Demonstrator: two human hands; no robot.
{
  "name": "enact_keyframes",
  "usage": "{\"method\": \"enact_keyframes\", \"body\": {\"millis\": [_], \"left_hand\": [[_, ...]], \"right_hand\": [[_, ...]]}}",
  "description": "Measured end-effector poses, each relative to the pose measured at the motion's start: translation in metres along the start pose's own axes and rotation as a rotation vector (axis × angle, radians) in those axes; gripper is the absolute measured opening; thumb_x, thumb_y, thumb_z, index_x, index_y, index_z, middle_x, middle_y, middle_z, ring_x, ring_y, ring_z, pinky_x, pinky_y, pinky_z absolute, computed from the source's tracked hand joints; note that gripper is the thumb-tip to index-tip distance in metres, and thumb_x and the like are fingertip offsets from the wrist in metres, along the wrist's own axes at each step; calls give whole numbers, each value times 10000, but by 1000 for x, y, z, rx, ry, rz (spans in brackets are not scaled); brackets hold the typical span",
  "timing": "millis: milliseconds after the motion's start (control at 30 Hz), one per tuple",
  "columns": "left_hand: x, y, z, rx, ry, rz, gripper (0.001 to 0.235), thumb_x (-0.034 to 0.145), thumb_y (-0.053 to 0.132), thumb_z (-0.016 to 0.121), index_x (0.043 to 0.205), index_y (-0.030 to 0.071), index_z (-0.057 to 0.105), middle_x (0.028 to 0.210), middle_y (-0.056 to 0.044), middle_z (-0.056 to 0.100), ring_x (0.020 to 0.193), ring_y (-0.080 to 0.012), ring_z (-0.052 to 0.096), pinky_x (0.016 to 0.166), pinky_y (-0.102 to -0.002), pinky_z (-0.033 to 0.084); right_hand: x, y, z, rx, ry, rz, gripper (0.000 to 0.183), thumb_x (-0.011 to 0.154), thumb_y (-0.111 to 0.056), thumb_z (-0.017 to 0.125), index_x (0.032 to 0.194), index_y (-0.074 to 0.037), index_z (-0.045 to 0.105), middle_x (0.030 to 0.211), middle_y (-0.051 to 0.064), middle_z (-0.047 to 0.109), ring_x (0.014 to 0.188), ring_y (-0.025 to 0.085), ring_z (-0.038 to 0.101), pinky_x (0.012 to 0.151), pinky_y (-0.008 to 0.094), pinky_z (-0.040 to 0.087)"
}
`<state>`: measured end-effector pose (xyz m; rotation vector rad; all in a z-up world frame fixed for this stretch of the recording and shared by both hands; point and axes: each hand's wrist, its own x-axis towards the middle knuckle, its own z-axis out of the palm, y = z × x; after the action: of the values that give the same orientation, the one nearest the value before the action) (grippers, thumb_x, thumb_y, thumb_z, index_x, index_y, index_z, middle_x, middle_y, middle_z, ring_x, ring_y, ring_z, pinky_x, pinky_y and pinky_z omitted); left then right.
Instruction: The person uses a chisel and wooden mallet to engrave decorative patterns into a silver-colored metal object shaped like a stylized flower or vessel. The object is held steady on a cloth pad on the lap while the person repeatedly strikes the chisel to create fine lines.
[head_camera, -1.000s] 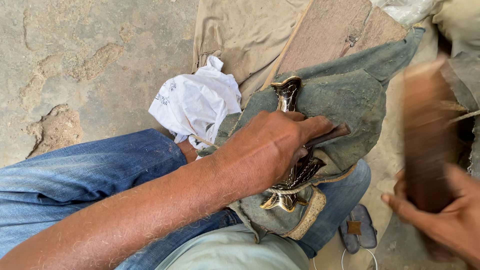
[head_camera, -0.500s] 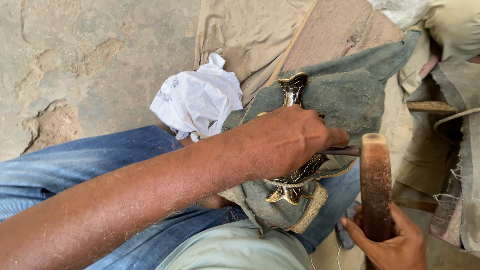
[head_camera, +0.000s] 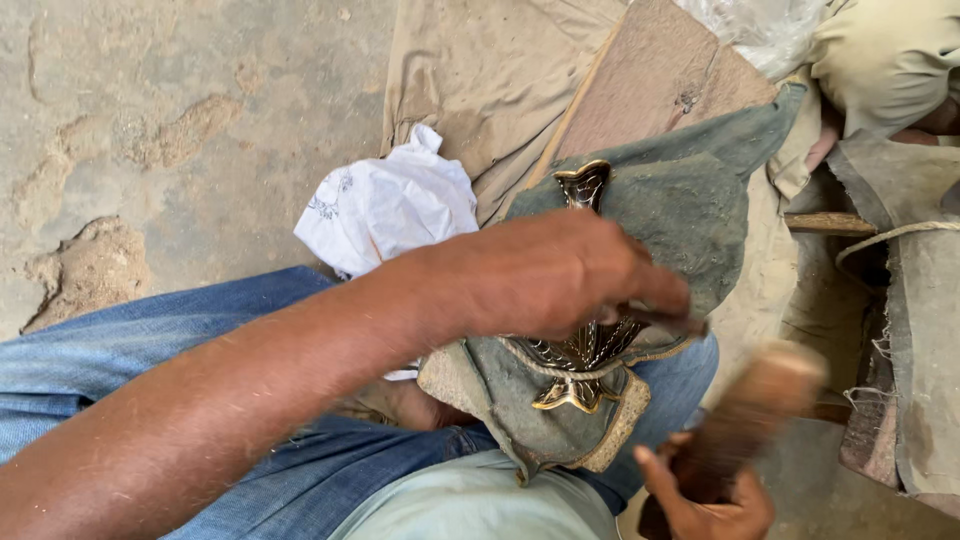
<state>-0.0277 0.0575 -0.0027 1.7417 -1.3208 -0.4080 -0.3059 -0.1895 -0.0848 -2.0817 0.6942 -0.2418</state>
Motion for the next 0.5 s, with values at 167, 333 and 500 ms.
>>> {"method": "enact_keyframes", "body": {"millis": [167, 333, 500], "left_hand": [[4, -16, -21, -22, 15, -141, 490, 904, 101, 723, 1381, 161, 629, 843, -88, 789, 791, -200, 780, 772, -435, 567], [24, -28, -14, 40, 11, 44, 544, 768, 94, 810, 1291, 115, 660, 1098, -84, 766, 966, -266, 749, 843, -418, 575], [43, -41, -5, 53, -85, 90, 464, 750, 79, 803, 1199, 160, 718, 1073, -77, 774, 984, -286, 737, 840, -426, 567]], "right_hand": [[18, -6, -4, 410, -19, 138, 408, 786, 137, 716, 1152, 36, 565, 760, 173, 661, 705, 232, 681, 686, 379, 603], [35, -7, -7, 612, -308, -85, 517, 807, 110, 690, 1254, -36, 477, 815, 123, 667, 713, 208, 746, 668, 381, 674], [23, 25, 3, 110, -162, 16, 471, 750, 108, 778, 1124, 16, 508, 702, 155, 658, 577, 201, 706, 564, 345, 605]]}}
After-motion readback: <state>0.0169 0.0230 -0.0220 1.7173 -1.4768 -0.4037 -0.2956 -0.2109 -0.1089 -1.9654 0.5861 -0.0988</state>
